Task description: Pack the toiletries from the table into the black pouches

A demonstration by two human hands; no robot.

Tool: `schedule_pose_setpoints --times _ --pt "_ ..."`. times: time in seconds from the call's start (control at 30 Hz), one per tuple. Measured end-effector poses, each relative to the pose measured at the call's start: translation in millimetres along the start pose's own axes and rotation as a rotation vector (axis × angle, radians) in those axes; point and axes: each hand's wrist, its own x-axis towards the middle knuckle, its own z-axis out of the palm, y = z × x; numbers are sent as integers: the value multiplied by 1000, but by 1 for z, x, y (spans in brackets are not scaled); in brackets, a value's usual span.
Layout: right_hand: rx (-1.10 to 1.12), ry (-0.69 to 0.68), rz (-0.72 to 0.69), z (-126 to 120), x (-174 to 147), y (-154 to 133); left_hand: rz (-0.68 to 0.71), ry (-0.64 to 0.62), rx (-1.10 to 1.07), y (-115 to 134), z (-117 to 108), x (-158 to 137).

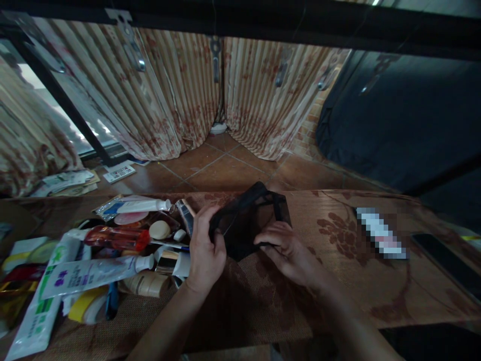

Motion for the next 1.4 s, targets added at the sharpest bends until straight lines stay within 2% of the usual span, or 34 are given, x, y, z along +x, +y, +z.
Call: schedule_pose_setpoints --times 0.17,0.43,0.57,0.83,1.1,1.23,1.4 --pt "-28 51 -74 1 1 -6 92 -29 20 6 -2 0" --pt "-92 318 -79 -2 1 -9 91 -27 -11 3 -8 2" --pt "-72 402 -71 -7 -1 -9 84 -95 -2 0 -16 6" --pt "69 343 -71 -4 -2 -6 147 -298 -83 -1 -15 5" --pt "109 385 0 -3 -4 -3 166 -395 -103 2 -15 4" --pt "125 394 -11 -3 -4 -4 167 -390 -114 3 -15 4" --pt "143 418 -30 -2 -2 -4 125 -309 -149 4 -13 4"
